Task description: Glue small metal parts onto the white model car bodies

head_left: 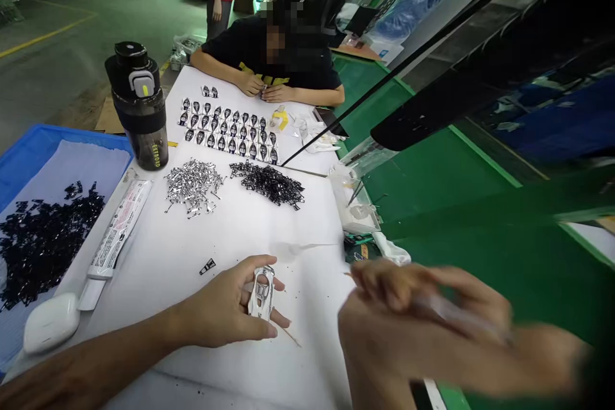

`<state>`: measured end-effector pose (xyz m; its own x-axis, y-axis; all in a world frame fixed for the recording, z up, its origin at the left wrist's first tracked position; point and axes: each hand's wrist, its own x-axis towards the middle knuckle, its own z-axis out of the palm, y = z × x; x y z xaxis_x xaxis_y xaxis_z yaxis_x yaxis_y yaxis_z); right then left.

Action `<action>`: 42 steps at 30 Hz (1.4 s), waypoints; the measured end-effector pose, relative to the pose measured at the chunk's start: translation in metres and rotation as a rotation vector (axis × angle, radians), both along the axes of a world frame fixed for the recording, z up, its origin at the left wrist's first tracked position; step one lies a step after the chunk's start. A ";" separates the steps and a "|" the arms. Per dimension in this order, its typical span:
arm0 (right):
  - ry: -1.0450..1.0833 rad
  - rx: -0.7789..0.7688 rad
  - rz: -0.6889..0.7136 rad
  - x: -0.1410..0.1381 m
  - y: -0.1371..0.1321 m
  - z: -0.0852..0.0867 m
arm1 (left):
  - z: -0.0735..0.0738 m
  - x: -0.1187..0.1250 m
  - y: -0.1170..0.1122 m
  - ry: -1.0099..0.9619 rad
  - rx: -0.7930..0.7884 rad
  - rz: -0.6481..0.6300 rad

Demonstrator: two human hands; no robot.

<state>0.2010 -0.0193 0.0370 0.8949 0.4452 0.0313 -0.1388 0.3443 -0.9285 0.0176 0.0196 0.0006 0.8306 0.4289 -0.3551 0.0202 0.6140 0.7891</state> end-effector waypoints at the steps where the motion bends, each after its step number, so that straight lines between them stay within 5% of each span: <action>1: 0.012 -0.090 -0.042 0.006 0.012 -0.004 | 0.001 0.000 0.000 0.005 0.011 -0.003; 4: 0.114 -0.220 -0.021 0.012 0.031 -0.009 | 0.002 0.000 -0.001 0.018 0.040 -0.013; 7: 0.107 -0.043 0.010 0.004 0.016 0.002 | 0.003 0.000 -0.002 0.031 0.069 -0.029; 13: 0.192 0.047 0.484 -0.027 -0.020 0.017 | 0.006 0.000 -0.003 0.050 0.152 -0.058; 19: 0.321 0.045 0.657 -0.035 -0.017 0.007 | 0.007 0.001 -0.002 0.090 0.207 -0.088; 42: 0.376 0.021 0.700 -0.045 -0.015 0.000 | 0.005 -0.001 0.000 0.153 0.290 -0.120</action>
<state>0.1559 -0.0342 0.0365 0.3592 0.9110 -0.2025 -0.6326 0.0781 -0.7705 0.0166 0.0193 0.0059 0.8279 0.4323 -0.3574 0.2107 0.3509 0.9124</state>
